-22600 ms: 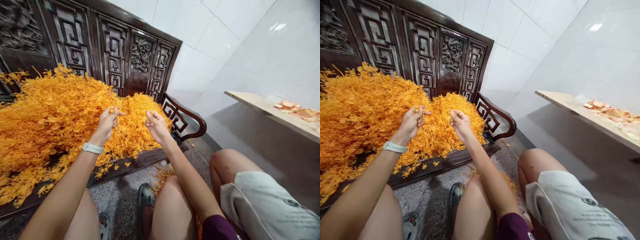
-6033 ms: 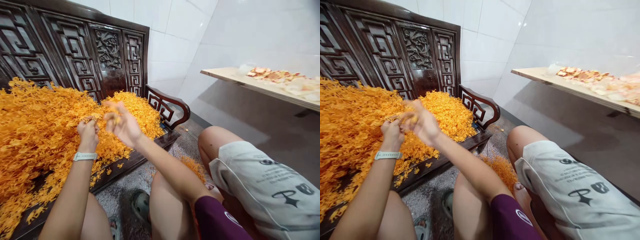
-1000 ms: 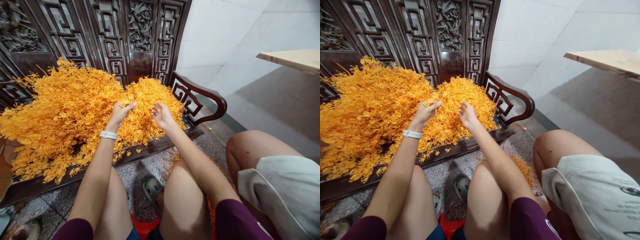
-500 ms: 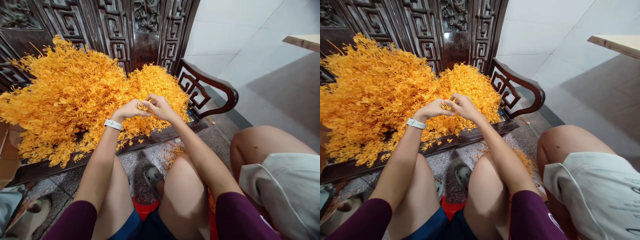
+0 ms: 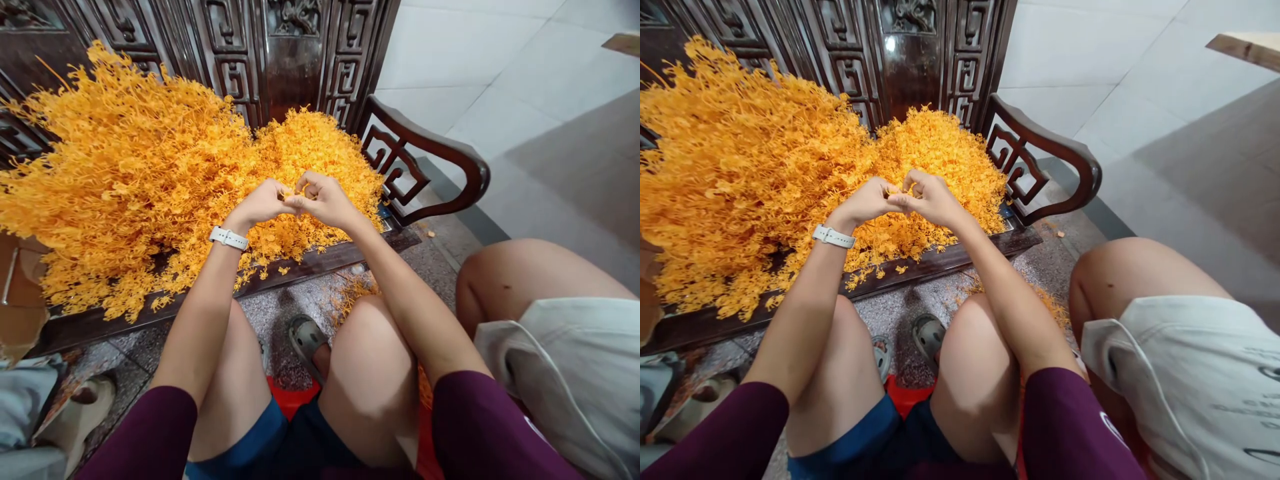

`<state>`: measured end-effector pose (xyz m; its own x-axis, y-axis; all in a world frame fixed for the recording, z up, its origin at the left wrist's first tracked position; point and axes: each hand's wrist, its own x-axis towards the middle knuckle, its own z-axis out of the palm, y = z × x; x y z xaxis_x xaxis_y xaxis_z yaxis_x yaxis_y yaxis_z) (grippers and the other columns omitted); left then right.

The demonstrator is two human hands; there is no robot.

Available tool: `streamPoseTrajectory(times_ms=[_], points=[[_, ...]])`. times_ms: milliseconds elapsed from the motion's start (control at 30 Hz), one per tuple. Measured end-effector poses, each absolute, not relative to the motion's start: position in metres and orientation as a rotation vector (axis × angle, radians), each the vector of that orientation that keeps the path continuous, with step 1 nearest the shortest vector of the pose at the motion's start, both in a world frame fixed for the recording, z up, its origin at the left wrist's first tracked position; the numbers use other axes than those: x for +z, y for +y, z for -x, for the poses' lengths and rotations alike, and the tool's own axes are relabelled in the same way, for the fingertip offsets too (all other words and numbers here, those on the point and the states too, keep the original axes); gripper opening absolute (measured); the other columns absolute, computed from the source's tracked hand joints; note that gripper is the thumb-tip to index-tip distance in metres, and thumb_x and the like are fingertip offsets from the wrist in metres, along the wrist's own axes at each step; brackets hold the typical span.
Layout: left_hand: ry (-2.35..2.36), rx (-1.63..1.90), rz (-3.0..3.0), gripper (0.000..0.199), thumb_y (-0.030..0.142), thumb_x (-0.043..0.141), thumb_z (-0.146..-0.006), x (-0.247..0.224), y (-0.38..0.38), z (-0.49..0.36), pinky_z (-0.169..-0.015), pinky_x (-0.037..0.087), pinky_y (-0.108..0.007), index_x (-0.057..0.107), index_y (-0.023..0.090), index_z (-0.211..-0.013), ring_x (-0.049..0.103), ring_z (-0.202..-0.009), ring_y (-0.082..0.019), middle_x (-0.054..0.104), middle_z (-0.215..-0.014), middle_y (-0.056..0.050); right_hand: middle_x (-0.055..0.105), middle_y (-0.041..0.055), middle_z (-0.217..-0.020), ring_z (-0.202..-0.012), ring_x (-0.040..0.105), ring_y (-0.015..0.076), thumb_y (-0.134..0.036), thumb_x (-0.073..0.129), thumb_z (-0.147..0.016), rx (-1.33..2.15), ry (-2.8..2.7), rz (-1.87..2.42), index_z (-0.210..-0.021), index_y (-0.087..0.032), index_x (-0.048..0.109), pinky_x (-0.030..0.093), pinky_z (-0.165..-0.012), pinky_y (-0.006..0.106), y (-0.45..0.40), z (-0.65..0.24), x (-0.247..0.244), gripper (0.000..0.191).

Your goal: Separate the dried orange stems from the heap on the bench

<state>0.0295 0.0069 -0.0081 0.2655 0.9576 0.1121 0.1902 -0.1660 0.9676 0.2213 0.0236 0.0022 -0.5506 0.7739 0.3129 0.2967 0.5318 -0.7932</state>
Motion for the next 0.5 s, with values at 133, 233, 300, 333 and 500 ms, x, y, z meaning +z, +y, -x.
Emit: streamPoseTrajectory(times_ms=[133, 233, 300, 333, 500], points=[[1.091, 0.945, -1.567, 0.023, 0.008, 0.089, -0.058, -0.01, 0.007, -0.029, -0.054, 0.037, -0.028, 0.066, 0.014, -0.055, 0.055, -0.056, -0.015, 0.053, -0.053, 0.0, 0.044, -0.004, -0.061, -0.062, 0.035, 0.0124, -0.058, 0.08, -0.086, 0.956, -2.112, 0.84, -0.076, -0.022, 0.055, 0.025, -0.058, 0.028, 0.026, -0.221, 0.002, 0.045], [1.059, 1.054, -1.515, 0.024, 0.016, 0.093, -0.061, -0.009, 0.008, -0.028, -0.06, 0.045, -0.03, 0.069, 0.015, -0.064, 0.062, -0.065, -0.018, 0.061, -0.062, -0.002, 0.044, -0.0027, -0.066, -0.063, 0.037, 0.0122, -0.06, 0.072, -0.092, 0.97, -1.97, 0.819, -0.074, -0.022, 0.05, 0.028, -0.059, 0.028, 0.032, -0.218, 0.0, 0.048], [1.088, 1.134, -1.476, 0.028, 0.02, 0.095, -0.063, -0.009, 0.008, -0.027, -0.06, 0.047, -0.03, 0.067, 0.017, -0.064, 0.064, -0.067, -0.019, 0.059, -0.061, -0.002, 0.04, -0.0032, -0.066, -0.062, 0.034, 0.0119, -0.062, 0.067, -0.095, 0.929, -1.894, 0.815, -0.072, -0.023, 0.046, 0.027, -0.058, 0.028, 0.036, -0.217, -0.002, 0.05], [1.111, 1.166, -1.465, 0.031, 0.022, 0.096, -0.064, -0.009, 0.009, -0.027, -0.06, 0.048, -0.03, 0.066, 0.018, -0.063, 0.064, -0.066, -0.019, 0.056, -0.059, -0.001, 0.039, -0.0034, -0.066, -0.062, 0.033, 0.0118, -0.063, 0.065, -0.096, 0.908, -1.881, 0.819, -0.072, -0.023, 0.045, 0.027, -0.058, 0.028, 0.037, -0.217, -0.003, 0.051], [1.11, 1.204, -1.479, 0.031, 0.018, 0.095, -0.064, -0.012, 0.01, -0.031, -0.063, 0.051, -0.033, 0.064, 0.019, -0.058, 0.065, -0.07, -0.02, 0.06, -0.061, -0.001, 0.045, -0.0021, -0.068, -0.067, 0.042, 0.0141, -0.063, 0.063, -0.097, 0.872, -1.942, 0.892, -0.084, -0.023, 0.052, 0.031, -0.06, 0.028, 0.033, -0.217, -0.005, 0.044]])
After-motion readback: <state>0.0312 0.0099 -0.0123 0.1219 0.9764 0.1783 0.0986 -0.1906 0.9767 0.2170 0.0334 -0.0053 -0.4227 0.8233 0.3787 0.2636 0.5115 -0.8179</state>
